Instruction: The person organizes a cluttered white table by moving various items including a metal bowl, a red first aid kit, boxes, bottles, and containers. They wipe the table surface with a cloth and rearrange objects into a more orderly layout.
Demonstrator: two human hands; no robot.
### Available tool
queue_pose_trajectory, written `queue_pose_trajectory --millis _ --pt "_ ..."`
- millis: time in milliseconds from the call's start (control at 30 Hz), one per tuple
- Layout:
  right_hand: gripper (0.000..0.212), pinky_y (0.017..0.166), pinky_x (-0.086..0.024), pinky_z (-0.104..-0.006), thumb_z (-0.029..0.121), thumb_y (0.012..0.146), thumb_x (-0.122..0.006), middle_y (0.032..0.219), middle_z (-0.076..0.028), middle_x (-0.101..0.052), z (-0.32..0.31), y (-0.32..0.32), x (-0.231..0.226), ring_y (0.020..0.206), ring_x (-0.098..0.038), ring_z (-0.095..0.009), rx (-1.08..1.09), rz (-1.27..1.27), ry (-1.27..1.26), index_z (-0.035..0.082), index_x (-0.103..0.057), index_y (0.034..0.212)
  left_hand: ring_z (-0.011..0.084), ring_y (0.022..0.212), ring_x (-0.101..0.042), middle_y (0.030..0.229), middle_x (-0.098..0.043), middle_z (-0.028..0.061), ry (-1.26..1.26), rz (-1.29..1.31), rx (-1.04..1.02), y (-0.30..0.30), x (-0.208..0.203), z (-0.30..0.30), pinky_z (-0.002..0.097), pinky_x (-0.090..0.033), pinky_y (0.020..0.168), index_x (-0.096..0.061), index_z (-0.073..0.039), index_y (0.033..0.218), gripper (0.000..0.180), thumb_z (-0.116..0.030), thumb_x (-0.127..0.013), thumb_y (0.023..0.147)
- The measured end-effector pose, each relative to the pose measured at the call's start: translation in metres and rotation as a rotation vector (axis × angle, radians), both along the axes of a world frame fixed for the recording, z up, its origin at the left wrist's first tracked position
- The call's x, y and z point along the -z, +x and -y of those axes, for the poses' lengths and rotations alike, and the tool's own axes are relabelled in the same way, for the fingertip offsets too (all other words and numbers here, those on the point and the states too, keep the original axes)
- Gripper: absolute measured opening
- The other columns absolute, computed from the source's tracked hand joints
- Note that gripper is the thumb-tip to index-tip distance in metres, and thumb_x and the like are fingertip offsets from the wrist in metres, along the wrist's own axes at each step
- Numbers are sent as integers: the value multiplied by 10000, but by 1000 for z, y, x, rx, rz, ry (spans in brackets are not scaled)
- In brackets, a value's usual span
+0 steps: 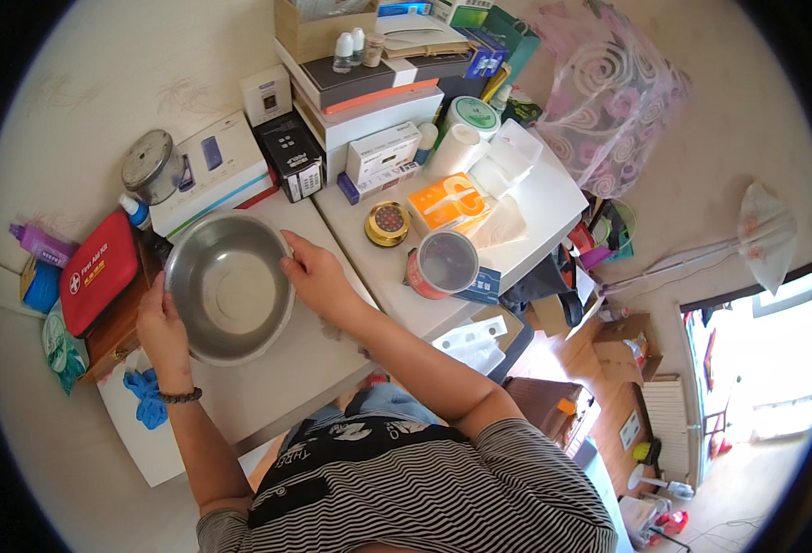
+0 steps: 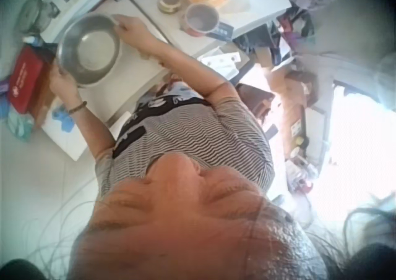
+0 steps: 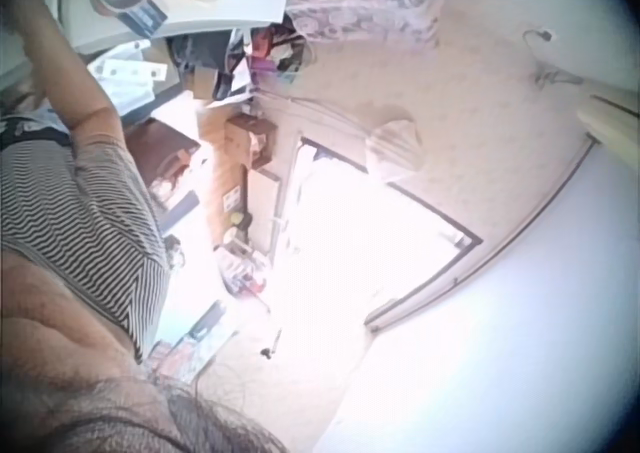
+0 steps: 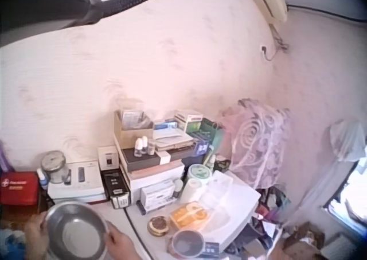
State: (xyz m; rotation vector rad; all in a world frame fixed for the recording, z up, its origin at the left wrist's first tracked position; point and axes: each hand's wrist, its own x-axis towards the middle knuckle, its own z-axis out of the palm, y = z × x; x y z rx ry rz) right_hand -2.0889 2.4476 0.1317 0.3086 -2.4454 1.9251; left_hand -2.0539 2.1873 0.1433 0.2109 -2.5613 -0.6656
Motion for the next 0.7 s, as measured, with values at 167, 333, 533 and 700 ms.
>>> queue_pose_trajectory --millis 167,333,533,700 --pt "611 810 -481 -403 163 828 -697 1118 -210 -590 -36 48 -49 980 -587 -368 56 -316 398 -5 -445 1359 341 1062 -605 1177 -620 189 -61 20 47 9 -19 -2 384 -478 892 -604 -54 1253 313 -81 -528 950" --pt "892 996 -396 -465 212 639 -871 1296 -193 -498 -128 81 -85 1216 -469 -389 427 -499 799 -8 -415 1373 293 1120 -582 1251 -582 146 128 -23 33 28 -41 -18 356 -447 954 -593 -47 1263 315 -95 -543 956" --pt "806 994 -430 -442 180 620 -868 1282 -219 -492 -163 76 -37 1197 -496 -391 461 -309 529 -10 -469 1295 273 1127 -576 1252 -585 141 45 -49 264 34 -54 -50 344 -447 957 -609 -25 1231 297 -96 -566 946" --pt "778 957 -466 -372 76 565 -864 1221 -159 -517 -166 70 -55 1146 -549 -293 388 -300 237 19 -500 1250 257 1124 -576 1234 -602 122 232 25 242 42 -60 -58 333 -446 958 -632 -35 1199 276 -76 -589 929"
